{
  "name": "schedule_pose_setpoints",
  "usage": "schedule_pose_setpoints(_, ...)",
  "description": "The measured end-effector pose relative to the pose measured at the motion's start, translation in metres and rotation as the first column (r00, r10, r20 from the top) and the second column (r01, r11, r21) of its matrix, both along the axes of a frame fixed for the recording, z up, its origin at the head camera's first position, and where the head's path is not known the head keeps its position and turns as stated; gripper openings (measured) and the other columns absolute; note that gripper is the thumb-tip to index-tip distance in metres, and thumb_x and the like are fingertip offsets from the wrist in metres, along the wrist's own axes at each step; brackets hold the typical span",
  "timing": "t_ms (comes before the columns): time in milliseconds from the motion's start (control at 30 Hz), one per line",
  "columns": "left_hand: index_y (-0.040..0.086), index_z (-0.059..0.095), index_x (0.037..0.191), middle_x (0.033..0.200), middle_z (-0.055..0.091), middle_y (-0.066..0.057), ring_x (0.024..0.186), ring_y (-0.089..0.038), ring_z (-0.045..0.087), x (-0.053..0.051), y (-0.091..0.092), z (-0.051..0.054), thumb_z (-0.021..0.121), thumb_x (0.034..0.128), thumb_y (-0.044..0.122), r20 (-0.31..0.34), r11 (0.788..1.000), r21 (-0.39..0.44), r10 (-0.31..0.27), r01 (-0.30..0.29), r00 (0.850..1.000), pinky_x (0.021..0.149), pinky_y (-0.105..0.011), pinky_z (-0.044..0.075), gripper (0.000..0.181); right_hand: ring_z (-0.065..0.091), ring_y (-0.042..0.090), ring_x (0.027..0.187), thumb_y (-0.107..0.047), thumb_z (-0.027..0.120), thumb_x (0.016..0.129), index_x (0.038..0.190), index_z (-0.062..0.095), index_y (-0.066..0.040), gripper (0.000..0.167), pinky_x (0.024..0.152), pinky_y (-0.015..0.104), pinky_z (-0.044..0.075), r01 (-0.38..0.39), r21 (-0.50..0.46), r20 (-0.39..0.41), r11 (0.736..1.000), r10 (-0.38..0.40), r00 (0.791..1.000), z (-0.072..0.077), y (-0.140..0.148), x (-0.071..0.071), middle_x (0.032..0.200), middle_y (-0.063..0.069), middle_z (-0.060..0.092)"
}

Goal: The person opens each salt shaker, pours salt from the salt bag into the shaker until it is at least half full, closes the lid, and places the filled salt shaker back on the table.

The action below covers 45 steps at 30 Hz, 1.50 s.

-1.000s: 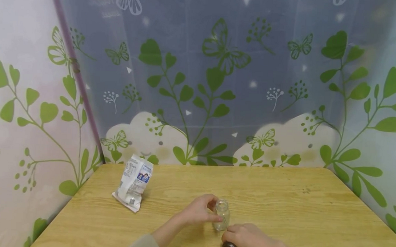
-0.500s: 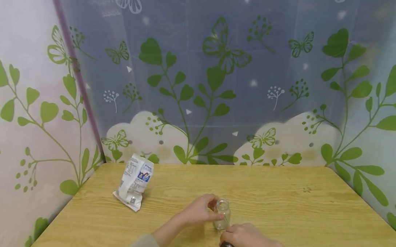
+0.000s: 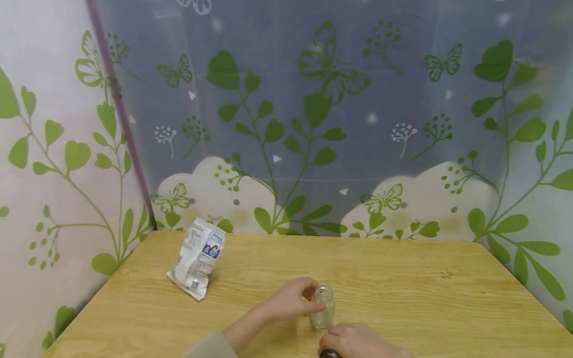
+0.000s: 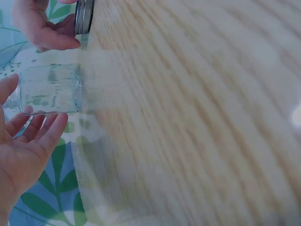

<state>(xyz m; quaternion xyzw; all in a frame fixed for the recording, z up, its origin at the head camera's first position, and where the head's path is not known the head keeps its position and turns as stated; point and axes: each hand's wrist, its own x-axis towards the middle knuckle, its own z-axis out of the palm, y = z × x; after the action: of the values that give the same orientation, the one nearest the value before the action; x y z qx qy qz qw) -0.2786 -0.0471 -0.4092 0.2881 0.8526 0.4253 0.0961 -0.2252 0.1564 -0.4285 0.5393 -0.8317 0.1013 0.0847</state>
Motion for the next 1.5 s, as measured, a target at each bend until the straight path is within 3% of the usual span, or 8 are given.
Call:
schedule_pose_setpoints(267,0.005,0.055,0.119,0.104,0.059,-0.002,0.097,-0.017,0.055,-0.002,-0.010,0.005,0.068,0.0823,0.036,-0.047,1.000,0.007,-0.002,0.002,0.999,0.077,-0.028,0.048,0.050,0.053,-0.004,0.066,-0.037,0.051,0.093,0.082,0.066,-0.015,0.029,0.058,0.010,0.042,0.049,-0.131,-0.142,0.990,-0.068,0.988,0.009,-0.006,0.004,0.075,-0.012,0.060)
schedule_pose_setpoints(367,0.002,0.056,0.117,0.102,0.061,-0.005,0.095,-0.018,0.057,-0.003,-0.018,0.008,0.065,0.0859,0.034,-0.079,0.999,0.035,0.015,-0.012,0.997,0.075,-0.027,0.048,0.045,0.056,-0.003,0.067,-0.036,0.052,0.094,0.084,0.066,-0.013,0.028,0.058,0.012,0.044,0.053,-0.160,-0.141,0.986,-0.076,0.987,0.015,-0.008,0.005,0.077,-0.010,0.062)
schedule_pose_setpoints(600,0.005,0.063,0.105,0.093,0.065,-0.003,0.087,-0.017,0.060,-0.001,-0.045,0.018,0.051,0.0951,0.033,-0.109,0.992,0.105,0.082,-0.071,0.991,0.073,-0.030,0.049,0.032,0.042,-0.010,0.056,-0.030,0.059,0.091,0.085,0.065,-0.013,0.019,0.050,0.006,0.036,0.123,-0.233,0.075,0.965,-0.109,0.991,0.032,-0.022,0.009,0.069,-0.017,0.053)
schedule_pose_setpoints(767,-0.001,0.063,0.101,0.087,0.063,-0.008,0.079,-0.017,0.057,-0.003,-0.068,0.033,0.053,0.0948,0.022,-0.170,0.980,0.166,0.138,-0.110,0.976,0.069,-0.029,0.047,0.026,0.049,-0.005,0.064,-0.027,0.064,0.087,0.093,0.066,-0.010,0.018,0.055,0.015,0.043,0.262,-0.229,0.331,0.938,-0.178,0.927,0.056,-0.040,0.011,0.076,-0.014,0.057)
schedule_pose_setpoints(900,0.003,0.064,0.099,0.089,0.065,-0.006,0.079,-0.014,0.057,-0.004,-0.086,0.047,0.056,0.0929,0.023,-0.238,0.968,0.141,0.237,-0.208,0.942,0.069,-0.029,0.047,0.022,0.054,0.001,0.074,-0.027,0.063,0.088,0.096,0.066,-0.011,0.018,0.063,0.021,0.047,0.340,-0.264,0.461,0.903,-0.191,0.866,0.067,-0.055,0.006,0.084,-0.011,0.060)
schedule_pose_setpoints(1000,0.007,0.066,0.100,0.091,0.066,-0.001,0.080,-0.013,0.059,-0.006,-0.100,0.055,0.058,0.0915,0.024,-0.274,0.952,0.117,0.306,-0.285,0.912,0.071,-0.031,0.048,0.020,0.057,0.009,0.082,-0.025,0.062,0.089,0.096,0.066,-0.010,0.018,0.065,0.023,0.048,0.378,-0.302,0.505,0.875,-0.189,0.842,0.072,-0.066,0.002,0.090,-0.005,0.063)
schedule_pose_setpoints(1233,0.002,0.064,0.103,0.097,0.066,-0.007,0.090,-0.024,0.061,-0.017,-0.135,0.069,0.060,0.0906,0.017,-0.351,0.926,0.107,0.376,-0.362,0.857,0.079,-0.041,0.049,0.020,0.059,0.018,0.090,-0.026,0.062,0.089,0.101,0.066,-0.008,0.023,0.072,0.032,0.048,0.510,-0.363,0.630,0.780,-0.198,0.751,0.083,-0.093,-0.010,0.094,-0.001,0.064)
schedule_pose_setpoints(1500,-0.005,0.061,0.104,0.095,0.065,-0.015,0.091,-0.031,0.060,-0.030,-0.170,0.081,0.060,0.0866,0.007,-0.461,0.900,0.046,0.404,-0.433,0.790,0.084,-0.047,0.045,0.021,0.060,0.018,0.083,-0.019,0.067,0.084,0.100,0.065,-0.002,0.023,0.069,0.030,0.049,0.553,-0.421,0.644,0.719,-0.193,0.741,0.083,-0.128,-0.027,0.090,0.003,0.065)
